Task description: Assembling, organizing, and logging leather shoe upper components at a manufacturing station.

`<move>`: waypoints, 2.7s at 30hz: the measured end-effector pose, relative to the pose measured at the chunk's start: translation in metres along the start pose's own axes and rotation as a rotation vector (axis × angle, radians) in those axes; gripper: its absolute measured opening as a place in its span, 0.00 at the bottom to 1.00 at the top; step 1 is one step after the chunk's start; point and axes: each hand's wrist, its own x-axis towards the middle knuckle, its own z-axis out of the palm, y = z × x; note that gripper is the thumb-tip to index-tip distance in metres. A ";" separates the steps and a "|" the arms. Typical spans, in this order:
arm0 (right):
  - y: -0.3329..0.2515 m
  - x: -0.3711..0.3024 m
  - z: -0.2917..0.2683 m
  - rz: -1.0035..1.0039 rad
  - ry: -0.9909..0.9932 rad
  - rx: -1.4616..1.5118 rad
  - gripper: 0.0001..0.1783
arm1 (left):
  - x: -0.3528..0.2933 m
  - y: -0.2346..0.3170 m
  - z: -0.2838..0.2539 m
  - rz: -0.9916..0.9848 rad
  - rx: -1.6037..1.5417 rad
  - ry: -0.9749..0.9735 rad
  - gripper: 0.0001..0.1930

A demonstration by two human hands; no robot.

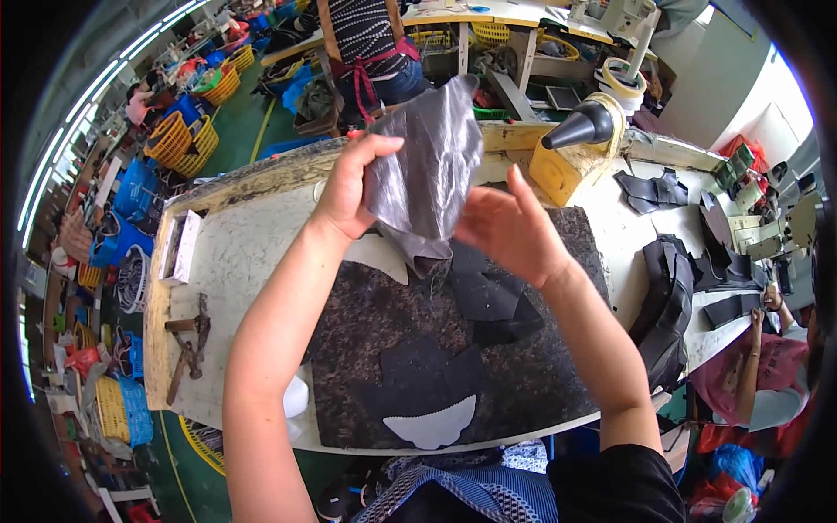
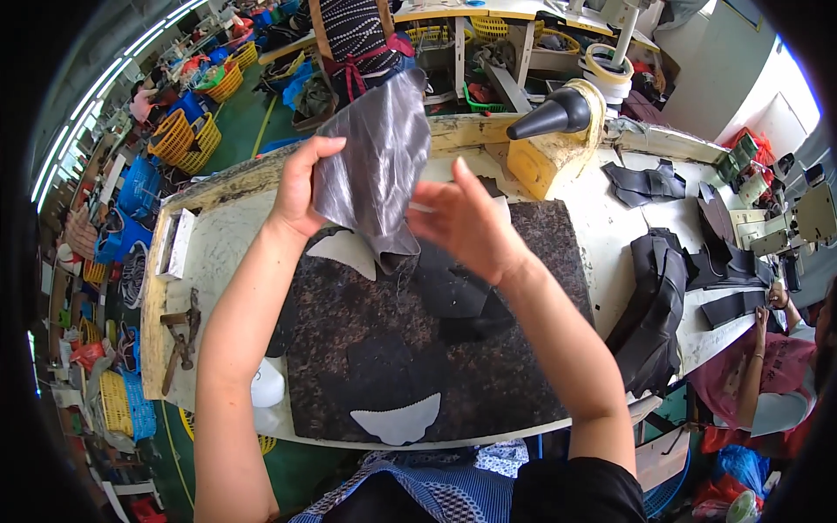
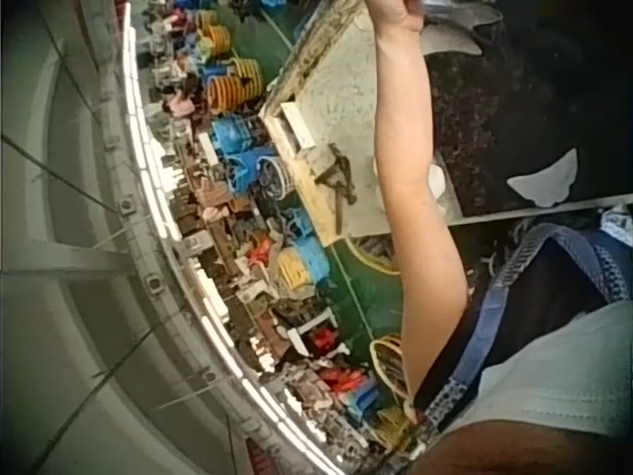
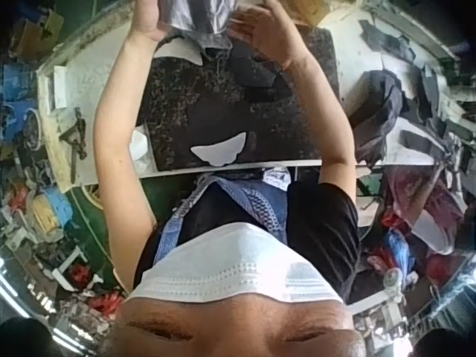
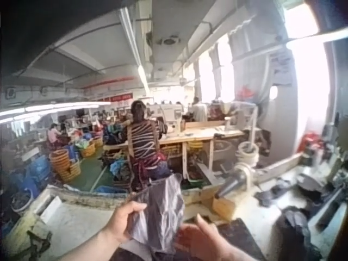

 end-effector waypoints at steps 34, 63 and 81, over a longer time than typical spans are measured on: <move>0.031 -0.145 0.069 -0.319 -0.075 -0.385 0.16 | -0.186 -0.102 0.106 0.324 0.369 0.193 0.08; 0.030 -0.147 0.032 0.090 0.040 -0.160 0.06 | -0.194 -0.110 0.073 0.189 0.561 0.008 0.05; 0.052 -0.186 0.023 0.859 -0.584 -0.471 0.10 | -0.259 -0.104 0.144 1.391 1.193 -0.993 0.09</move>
